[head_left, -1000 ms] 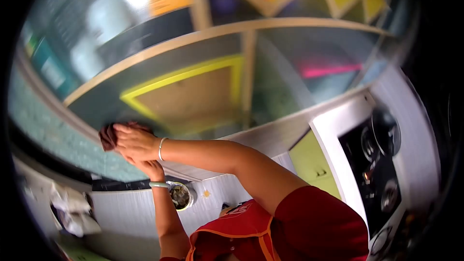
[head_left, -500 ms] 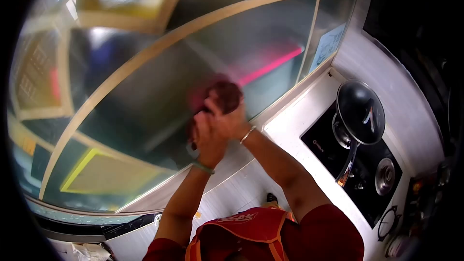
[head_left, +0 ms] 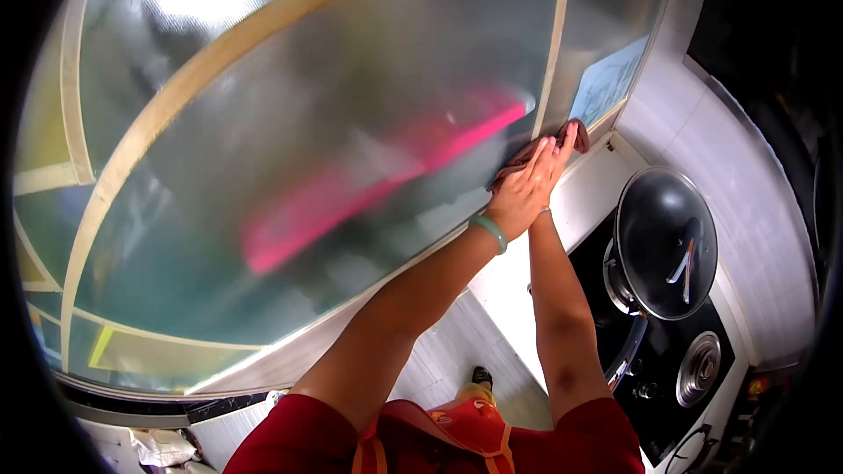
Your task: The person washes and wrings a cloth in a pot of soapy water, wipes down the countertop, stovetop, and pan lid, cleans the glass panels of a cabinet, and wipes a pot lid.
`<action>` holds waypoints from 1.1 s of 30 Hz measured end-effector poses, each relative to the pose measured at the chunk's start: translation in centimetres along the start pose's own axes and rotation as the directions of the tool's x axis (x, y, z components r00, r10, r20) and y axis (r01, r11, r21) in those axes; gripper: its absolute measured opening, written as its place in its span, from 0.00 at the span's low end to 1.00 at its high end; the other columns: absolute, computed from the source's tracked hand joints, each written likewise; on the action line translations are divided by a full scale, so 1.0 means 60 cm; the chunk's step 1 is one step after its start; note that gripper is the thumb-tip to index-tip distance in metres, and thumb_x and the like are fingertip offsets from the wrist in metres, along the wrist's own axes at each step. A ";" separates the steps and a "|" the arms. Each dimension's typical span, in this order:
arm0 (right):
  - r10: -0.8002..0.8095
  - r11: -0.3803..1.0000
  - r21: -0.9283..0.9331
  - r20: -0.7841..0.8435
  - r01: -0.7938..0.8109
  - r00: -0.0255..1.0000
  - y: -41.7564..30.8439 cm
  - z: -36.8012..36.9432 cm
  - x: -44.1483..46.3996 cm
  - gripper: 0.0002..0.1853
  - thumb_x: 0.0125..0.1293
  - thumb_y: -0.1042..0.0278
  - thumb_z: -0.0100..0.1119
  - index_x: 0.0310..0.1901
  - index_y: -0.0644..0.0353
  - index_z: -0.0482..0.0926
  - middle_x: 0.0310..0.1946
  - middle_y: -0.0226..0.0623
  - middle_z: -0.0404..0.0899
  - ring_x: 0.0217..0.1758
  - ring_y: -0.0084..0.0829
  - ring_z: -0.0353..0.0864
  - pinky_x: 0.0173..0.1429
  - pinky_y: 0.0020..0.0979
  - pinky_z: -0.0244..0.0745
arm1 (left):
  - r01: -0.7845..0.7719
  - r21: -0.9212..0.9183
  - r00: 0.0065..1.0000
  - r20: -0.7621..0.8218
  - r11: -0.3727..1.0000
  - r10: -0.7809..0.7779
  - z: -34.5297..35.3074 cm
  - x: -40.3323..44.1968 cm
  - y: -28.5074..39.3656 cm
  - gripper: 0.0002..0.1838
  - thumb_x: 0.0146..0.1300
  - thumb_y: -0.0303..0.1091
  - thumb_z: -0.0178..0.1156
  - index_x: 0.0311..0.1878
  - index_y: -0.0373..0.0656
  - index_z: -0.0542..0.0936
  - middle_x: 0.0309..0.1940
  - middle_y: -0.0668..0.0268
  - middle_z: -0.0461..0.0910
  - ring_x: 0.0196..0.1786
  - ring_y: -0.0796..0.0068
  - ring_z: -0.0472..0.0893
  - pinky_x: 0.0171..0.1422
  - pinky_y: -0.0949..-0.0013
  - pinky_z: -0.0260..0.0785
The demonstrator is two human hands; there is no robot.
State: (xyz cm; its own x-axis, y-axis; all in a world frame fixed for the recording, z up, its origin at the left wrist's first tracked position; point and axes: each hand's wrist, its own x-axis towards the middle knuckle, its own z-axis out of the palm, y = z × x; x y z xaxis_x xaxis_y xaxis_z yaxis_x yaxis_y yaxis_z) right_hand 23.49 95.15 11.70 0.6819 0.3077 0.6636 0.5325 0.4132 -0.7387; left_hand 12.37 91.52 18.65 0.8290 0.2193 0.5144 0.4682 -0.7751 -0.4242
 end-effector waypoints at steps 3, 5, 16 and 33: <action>-0.106 0.982 -0.157 0.017 0.108 0.994 -0.023 0.008 -0.032 0.29 0.64 0.61 0.39 0.64 0.67 0.51 0.67 0.51 0.46 0.70 0.47 0.45 0.71 0.41 0.38 | 0.088 -0.366 0.988 -0.085 0.926 -0.128 -0.006 -0.032 -0.003 0.28 0.59 0.29 0.40 0.64 0.30 0.56 0.65 0.50 0.56 0.69 0.62 0.55 0.68 0.68 0.50; -0.102 0.987 -0.125 0.012 0.103 0.995 -0.101 0.029 -0.056 0.29 0.64 0.61 0.40 0.63 0.68 0.52 0.67 0.52 0.46 0.70 0.48 0.45 0.71 0.42 0.39 | 0.168 -0.463 0.981 -0.004 0.870 -0.192 -0.034 -0.075 -0.016 0.27 0.61 0.30 0.39 0.65 0.33 0.55 0.65 0.50 0.55 0.69 0.62 0.55 0.69 0.68 0.49; -0.479 0.863 -0.043 0.243 0.503 0.843 -0.389 0.151 -0.381 0.25 0.65 0.61 0.40 0.60 0.67 0.59 0.63 0.53 0.52 0.67 0.54 0.47 0.67 0.50 0.43 | 0.590 -0.316 0.799 0.096 0.743 -0.594 -0.182 -0.539 -0.082 0.25 0.51 0.25 0.50 0.56 0.29 0.66 0.58 0.47 0.63 0.59 0.51 0.66 0.60 0.60 0.60; -0.571 0.756 0.332 0.756 0.563 0.321 -0.801 0.379 -0.902 0.20 0.57 0.69 0.52 0.52 0.66 0.72 0.57 0.45 0.67 0.58 0.41 0.69 0.62 0.44 0.60 | 0.948 -0.013 0.307 -0.227 0.318 -0.924 -0.429 -1.065 -0.237 0.35 0.54 0.37 0.54 0.62 0.28 0.57 0.60 0.44 0.59 0.64 0.46 0.56 0.67 0.52 0.48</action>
State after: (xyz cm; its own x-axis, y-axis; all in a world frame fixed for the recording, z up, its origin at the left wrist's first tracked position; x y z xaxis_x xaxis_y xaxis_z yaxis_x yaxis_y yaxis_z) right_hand -50.39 78.13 13.98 -0.4643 0.5107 0.7236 0.6203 0.7707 -0.1459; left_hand -55.15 73.29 11.03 -0.2474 0.6494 0.7190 0.9308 -0.0469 0.3626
